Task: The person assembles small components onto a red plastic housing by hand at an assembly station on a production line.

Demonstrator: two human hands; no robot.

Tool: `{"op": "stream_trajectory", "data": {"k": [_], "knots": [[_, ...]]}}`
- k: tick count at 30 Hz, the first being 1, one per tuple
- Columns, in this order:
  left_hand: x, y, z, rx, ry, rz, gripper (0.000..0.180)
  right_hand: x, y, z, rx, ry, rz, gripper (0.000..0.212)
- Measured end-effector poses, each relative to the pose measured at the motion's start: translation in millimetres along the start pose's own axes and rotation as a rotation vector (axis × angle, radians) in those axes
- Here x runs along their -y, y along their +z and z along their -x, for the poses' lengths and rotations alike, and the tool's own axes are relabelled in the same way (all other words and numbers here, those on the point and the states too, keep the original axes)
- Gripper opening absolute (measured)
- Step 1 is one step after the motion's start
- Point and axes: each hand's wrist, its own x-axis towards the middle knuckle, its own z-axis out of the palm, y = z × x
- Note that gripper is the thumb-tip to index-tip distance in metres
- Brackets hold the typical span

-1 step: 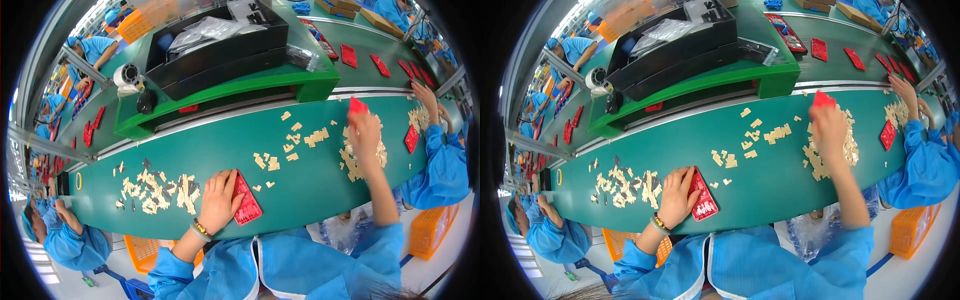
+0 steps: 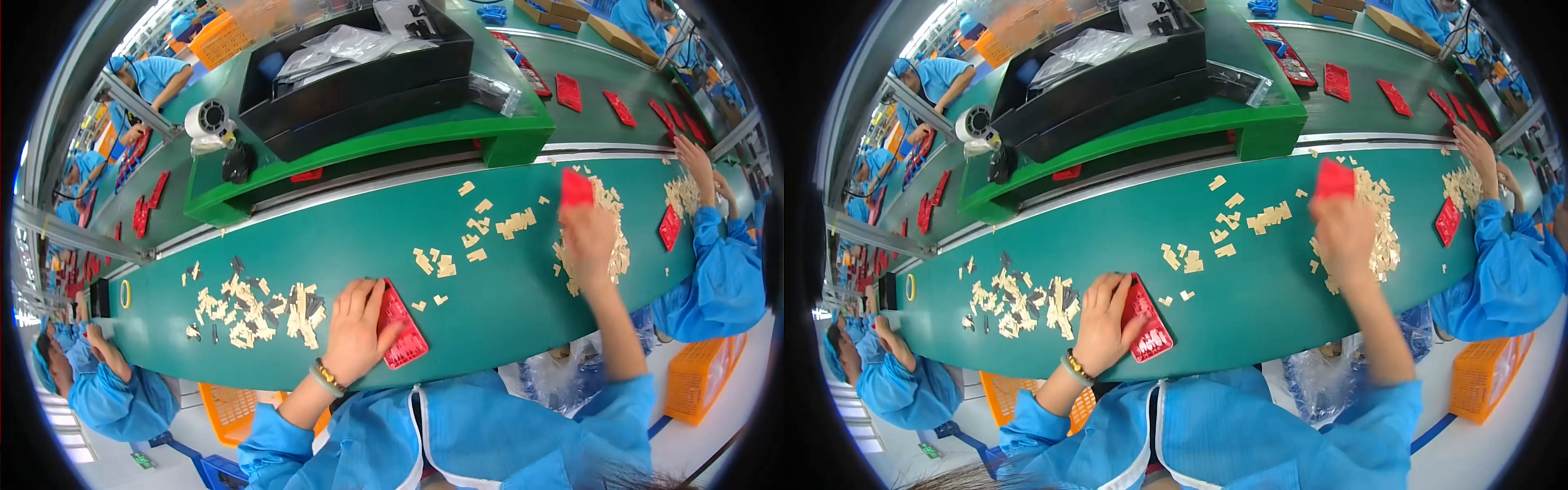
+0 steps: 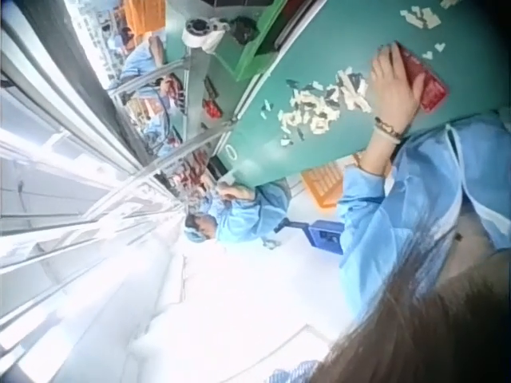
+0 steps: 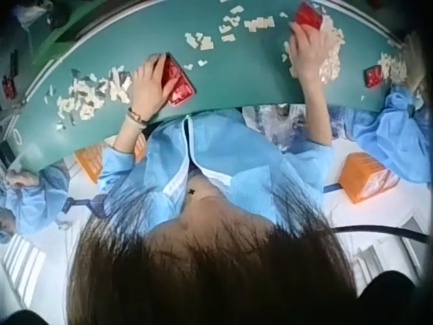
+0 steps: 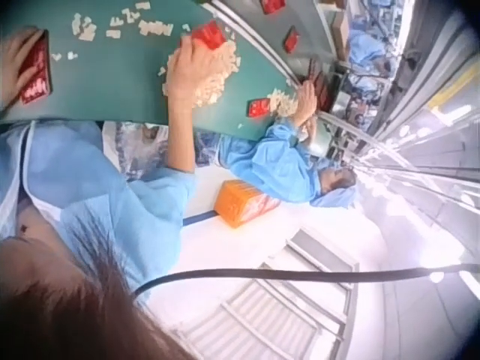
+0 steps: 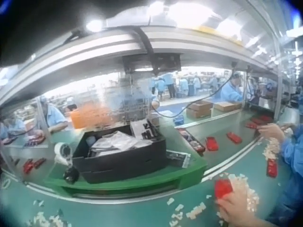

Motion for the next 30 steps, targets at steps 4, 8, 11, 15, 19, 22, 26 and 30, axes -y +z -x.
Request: {"op": "stream_trajectory", "data": {"k": [4,8,11,15,19,22,26,30], "knots": [[-20.0,-13.2,49.4,0.332,0.336,-0.036,0.062,94.5,-33.4,9.8,0.111,-0.204,-0.084,0.032],[3.2,-11.0,87.1,0.103,0.734,-0.130,0.045,144.6,-31.9,14.6,0.126,-0.212,-0.253,0.033],[19.1,-35.5,44.7,-0.103,0.870,-0.259,0.039,169.1,-30.3,17.3,0.148,-0.228,-0.307,0.034],[29.9,-39.7,10.9,-0.303,1.085,-0.358,0.033,186.4,-27.6,4.3,0.278,-0.238,-0.356,0.039],[34.4,-33.0,12.1,-0.352,1.112,-0.340,0.035,210.7,-25.3,-37.1,0.350,-0.024,-0.557,0.045],[33.8,-32.7,12.6,-0.395,1.140,-0.293,0.037,215.8,-7.6,-48.3,0.376,-0.043,-0.578,0.045],[40.0,-33.8,-0.1,-0.369,1.202,-0.313,0.038,215.1,3.0,-59.4,0.567,0.096,-0.739,0.043],[76.1,-26.1,-72.3,-0.150,0.831,-0.272,0.041,206.3,12.1,-68.7,0.377,0.279,-0.757,0.045]]}}
